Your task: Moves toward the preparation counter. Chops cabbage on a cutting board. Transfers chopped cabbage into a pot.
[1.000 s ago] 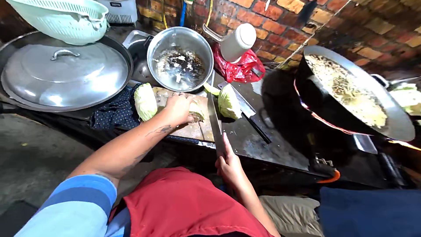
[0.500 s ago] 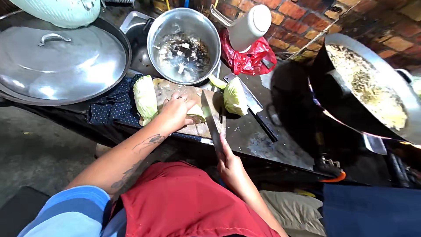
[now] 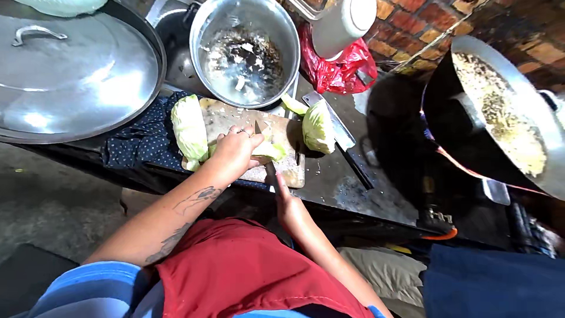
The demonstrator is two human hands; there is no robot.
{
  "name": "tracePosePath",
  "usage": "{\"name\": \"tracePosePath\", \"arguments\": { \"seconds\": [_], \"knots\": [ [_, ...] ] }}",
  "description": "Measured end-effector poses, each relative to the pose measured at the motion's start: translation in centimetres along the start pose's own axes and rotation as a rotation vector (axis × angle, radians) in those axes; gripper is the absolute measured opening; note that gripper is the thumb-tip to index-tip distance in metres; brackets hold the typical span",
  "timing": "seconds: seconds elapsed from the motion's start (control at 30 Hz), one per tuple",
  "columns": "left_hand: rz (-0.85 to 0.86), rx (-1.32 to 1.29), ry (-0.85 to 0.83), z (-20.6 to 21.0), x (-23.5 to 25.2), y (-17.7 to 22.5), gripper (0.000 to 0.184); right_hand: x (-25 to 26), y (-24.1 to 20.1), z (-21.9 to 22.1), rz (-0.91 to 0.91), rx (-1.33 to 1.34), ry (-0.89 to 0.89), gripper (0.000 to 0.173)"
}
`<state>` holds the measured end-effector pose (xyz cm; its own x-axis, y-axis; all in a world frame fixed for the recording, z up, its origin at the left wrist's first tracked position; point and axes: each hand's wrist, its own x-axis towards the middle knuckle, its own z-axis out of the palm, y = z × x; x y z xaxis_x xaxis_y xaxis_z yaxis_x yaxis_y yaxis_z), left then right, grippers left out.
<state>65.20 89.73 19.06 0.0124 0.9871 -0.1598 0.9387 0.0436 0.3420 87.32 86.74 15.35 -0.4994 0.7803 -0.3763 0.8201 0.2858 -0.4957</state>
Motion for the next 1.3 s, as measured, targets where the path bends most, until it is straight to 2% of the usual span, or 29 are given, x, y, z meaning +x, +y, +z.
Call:
{"name": "tracePosePath", "arguments": {
  "seconds": [0.1, 0.23, 0.27, 0.37, 0.43, 0.5, 0.67, 0.77, 0.83, 0.97, 1.07, 1.23, 1.3],
  "knots": [
    [-0.013, -0.019, 0.003, 0.1, -0.3, 0.1, 0.065, 0.0, 0.5, -0.8, -0.012, 0.041, 0.012, 0.062],
    [0.053, -0.15, 0.062, -0.1, -0.4, -1.1, 0.1, -2.3, 0.5, -2.7, -0.063, 0.022, 0.212, 0.059],
    [0.058, -0.177, 0.084, -0.2, -0.5, -1.3, 0.103, -3.2, 0.3, -3.0, -0.074, 0.019, 0.251, 0.06],
    [0.057, -0.174, 0.115, -0.2, -1.1, -1.8, 0.087, -5.1, -0.1, -3.2, -0.127, 0.006, 0.293, 0.059],
    [0.085, -0.165, 0.123, 0.4, -1.3, -2.1, 0.071, -5.5, -0.2, -2.9, -0.135, 0.004, 0.265, 0.059],
    [0.111, -0.174, 0.146, 0.9, -1.4, -2.2, 0.065, -5.4, -0.4, -2.5, -0.127, 0.006, 0.229, 0.059],
    [0.134, -0.167, 0.135, 1.2, -1.4, -2.3, 0.063, -3.5, -0.4, -2.0, -0.138, -0.008, 0.15, 0.062],
    [0.134, -0.169, 0.126, 1.2, -1.2, -2.3, 0.063, -1.1, -1.1, -1.4, -0.033, -0.053, -0.015, 0.064],
    [0.118, -0.18, 0.126, 1.2, -1.1, -2.3, 0.063, 0.1, -1.3, -0.3, 0.023, -0.061, -0.05, 0.066],
    [0.092, -0.19, 0.125, 1.3, -1.3, -2.2, 0.065, 0.9, -0.9, 1.1, -0.014, -0.046, 0.039, 0.067],
    [0.109, -0.189, 0.101, 1.1, -1.5, -2.2, 0.068, 0.8, -0.5, -0.3, -0.083, -0.019, 0.068, 0.063],
    [0.077, -0.321, 0.134, 0.4, -1.8, -3.3, 0.098, -2.9, -1.4, -3.4, -0.134, -0.071, 0.295, 0.06],
    [0.062, -0.321, 0.168, 0.6, -2.1, -3.4, 0.088, -4.3, -1.3, -3.5, -0.183, -0.085, 0.348, 0.06]
  ]
}}
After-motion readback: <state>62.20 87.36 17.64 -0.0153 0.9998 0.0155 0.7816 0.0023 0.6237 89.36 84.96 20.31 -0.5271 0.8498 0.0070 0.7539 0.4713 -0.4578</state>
